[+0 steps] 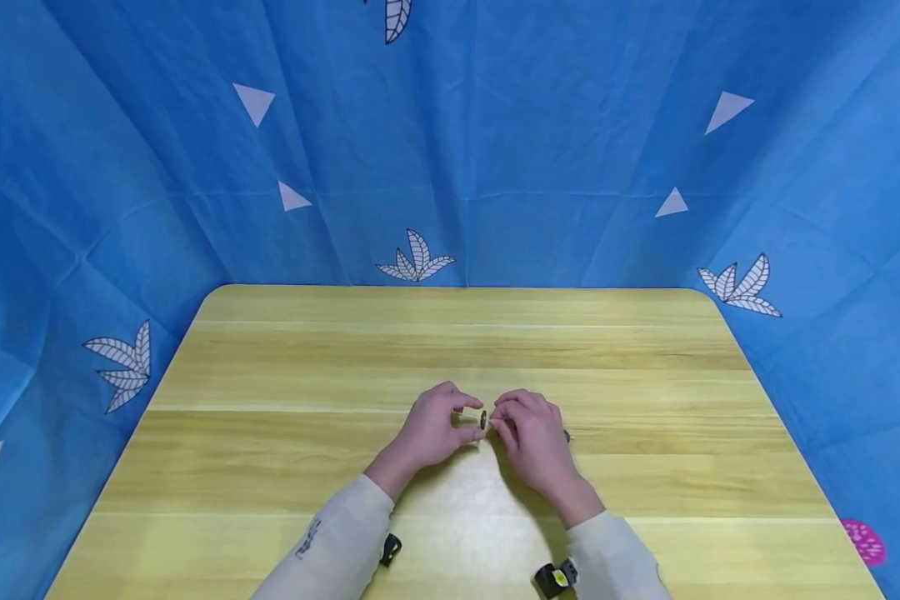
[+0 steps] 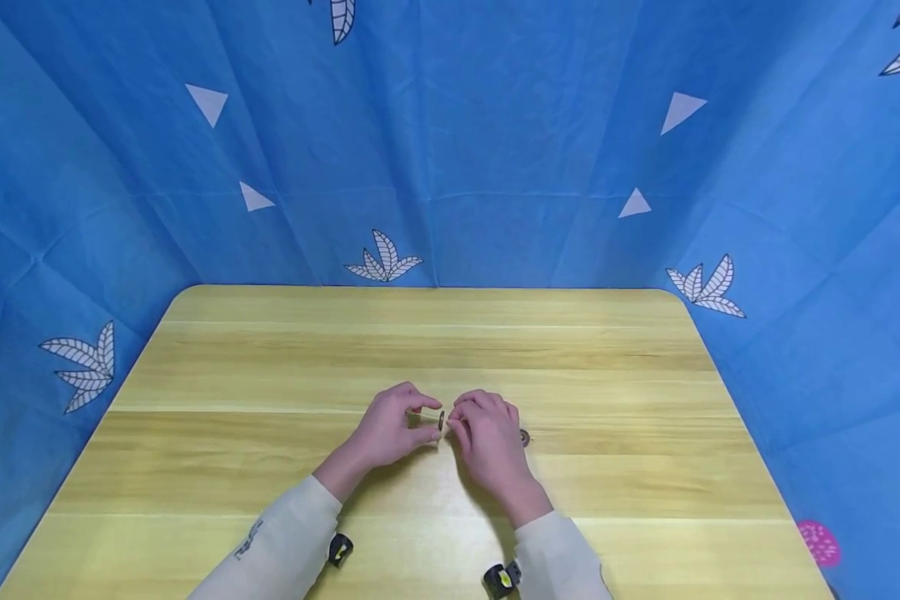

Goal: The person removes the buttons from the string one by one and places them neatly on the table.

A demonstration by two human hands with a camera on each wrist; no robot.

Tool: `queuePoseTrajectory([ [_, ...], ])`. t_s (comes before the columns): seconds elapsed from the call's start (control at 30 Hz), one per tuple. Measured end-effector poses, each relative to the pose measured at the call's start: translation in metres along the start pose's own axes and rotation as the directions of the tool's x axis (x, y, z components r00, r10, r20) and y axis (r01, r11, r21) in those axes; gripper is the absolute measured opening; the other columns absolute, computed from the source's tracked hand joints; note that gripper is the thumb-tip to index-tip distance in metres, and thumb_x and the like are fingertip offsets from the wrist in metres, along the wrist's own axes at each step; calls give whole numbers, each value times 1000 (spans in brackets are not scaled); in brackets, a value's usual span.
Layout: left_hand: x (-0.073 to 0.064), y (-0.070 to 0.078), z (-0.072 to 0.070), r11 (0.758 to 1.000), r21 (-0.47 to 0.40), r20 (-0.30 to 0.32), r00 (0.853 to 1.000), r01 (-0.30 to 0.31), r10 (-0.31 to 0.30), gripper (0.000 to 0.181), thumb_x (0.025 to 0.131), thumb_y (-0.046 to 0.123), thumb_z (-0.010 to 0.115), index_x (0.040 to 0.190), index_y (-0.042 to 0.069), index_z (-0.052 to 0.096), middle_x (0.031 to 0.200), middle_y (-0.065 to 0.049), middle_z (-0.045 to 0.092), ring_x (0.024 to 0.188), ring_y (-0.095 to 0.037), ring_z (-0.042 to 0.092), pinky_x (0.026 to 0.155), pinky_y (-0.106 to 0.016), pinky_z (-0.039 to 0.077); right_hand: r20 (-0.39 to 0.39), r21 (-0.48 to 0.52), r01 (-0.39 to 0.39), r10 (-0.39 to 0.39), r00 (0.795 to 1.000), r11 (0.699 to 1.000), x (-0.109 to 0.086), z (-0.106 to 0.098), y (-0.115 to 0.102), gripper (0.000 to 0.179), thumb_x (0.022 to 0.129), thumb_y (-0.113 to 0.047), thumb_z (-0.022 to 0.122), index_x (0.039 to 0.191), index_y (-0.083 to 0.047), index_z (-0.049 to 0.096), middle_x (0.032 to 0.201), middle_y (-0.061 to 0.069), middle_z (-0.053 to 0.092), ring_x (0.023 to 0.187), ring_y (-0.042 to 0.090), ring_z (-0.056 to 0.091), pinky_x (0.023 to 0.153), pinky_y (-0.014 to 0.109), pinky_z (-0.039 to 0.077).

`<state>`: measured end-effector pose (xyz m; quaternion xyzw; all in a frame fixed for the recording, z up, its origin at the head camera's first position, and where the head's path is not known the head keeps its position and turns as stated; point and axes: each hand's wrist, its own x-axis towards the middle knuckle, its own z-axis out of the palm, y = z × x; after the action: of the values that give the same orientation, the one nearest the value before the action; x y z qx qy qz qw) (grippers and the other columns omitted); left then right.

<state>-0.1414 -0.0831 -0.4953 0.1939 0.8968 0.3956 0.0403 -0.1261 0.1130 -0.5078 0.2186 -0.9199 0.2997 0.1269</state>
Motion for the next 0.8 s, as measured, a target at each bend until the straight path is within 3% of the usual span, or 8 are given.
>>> queuePoseTrajectory([
  [0.23,1,-3,-1,998,54,2,1000,-24,24,37,81,26,86,115,14,76,79,-1,58,66,-11,47,62,-30,42,24,-43,10,-9,1000,999,2,-1,-4,10,92,-13,74,88,-19,67,111,-1,64,109,27,56,96,55,37],
  [0.8,0,-2,0,1000,-14,-26,1000,-6,5,33,84,22,84,113,12,74,79,-8,57,67,-13,43,58,-28,38,30,-29,3,-2,1000,1000,2,-1,-4,9,94,-12,71,89,-17,66,111,0,63,108,28,56,96,55,37],
])
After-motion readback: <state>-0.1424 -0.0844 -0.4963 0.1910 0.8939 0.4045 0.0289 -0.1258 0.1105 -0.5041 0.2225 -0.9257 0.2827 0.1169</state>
